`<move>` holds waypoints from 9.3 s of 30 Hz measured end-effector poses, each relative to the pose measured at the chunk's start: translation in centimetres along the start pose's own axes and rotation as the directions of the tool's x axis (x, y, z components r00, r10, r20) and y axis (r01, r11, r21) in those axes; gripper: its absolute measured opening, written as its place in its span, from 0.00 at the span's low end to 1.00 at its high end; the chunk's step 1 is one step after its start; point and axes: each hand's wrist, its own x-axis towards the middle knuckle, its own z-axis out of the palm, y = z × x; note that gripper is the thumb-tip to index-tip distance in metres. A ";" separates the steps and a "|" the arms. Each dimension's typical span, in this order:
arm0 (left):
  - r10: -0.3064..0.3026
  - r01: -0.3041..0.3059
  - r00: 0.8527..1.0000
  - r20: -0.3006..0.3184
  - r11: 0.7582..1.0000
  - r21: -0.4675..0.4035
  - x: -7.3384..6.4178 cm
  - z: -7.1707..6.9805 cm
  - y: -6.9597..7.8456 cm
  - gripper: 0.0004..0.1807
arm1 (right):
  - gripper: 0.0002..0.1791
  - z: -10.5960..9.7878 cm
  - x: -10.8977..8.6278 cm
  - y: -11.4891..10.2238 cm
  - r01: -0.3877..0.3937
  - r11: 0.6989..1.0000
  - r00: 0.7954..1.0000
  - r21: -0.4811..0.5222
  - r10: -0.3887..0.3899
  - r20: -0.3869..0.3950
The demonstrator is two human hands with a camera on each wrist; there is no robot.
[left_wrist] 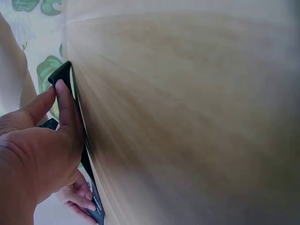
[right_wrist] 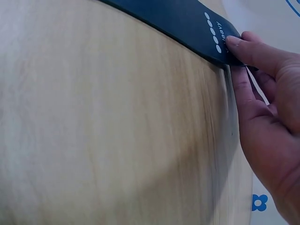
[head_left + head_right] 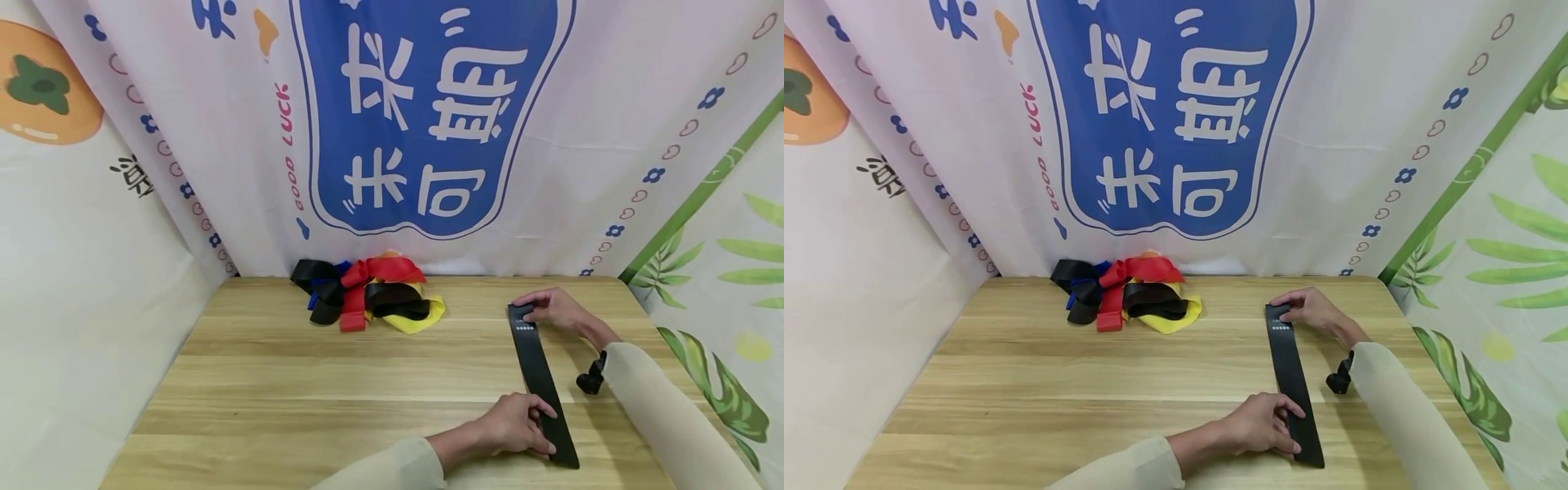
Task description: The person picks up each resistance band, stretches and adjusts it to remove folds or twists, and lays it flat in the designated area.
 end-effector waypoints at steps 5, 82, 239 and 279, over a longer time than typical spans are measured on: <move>0.057 -0.057 0.998 0.006 0.991 0.121 0.1 0.3 -0.2 0.24 | 0.20 0.3 0.0 0.2 -0.003 1.000 1.000 -0.030 0.003 -0.001; 0.378 -0.224 0.912 -0.160 0.785 0.578 -4.8 -17.2 2.9 0.19 | 0.15 5.8 1.1 -6.4 0.265 0.963 0.959 -0.047 -0.268 -0.095; 0.449 -0.062 0.782 -0.432 0.746 0.663 -7.2 -31.1 2.4 0.45 | 0.08 14.4 2.9 -7.9 0.150 0.985 0.987 0.086 -0.144 -0.073; 0.560 -0.051 0.598 -0.573 0.740 0.670 -10.6 -31.3 2.3 0.10 | 0.10 15.2 2.5 -8.5 -0.021 0.980 0.987 0.198 0.052 -0.155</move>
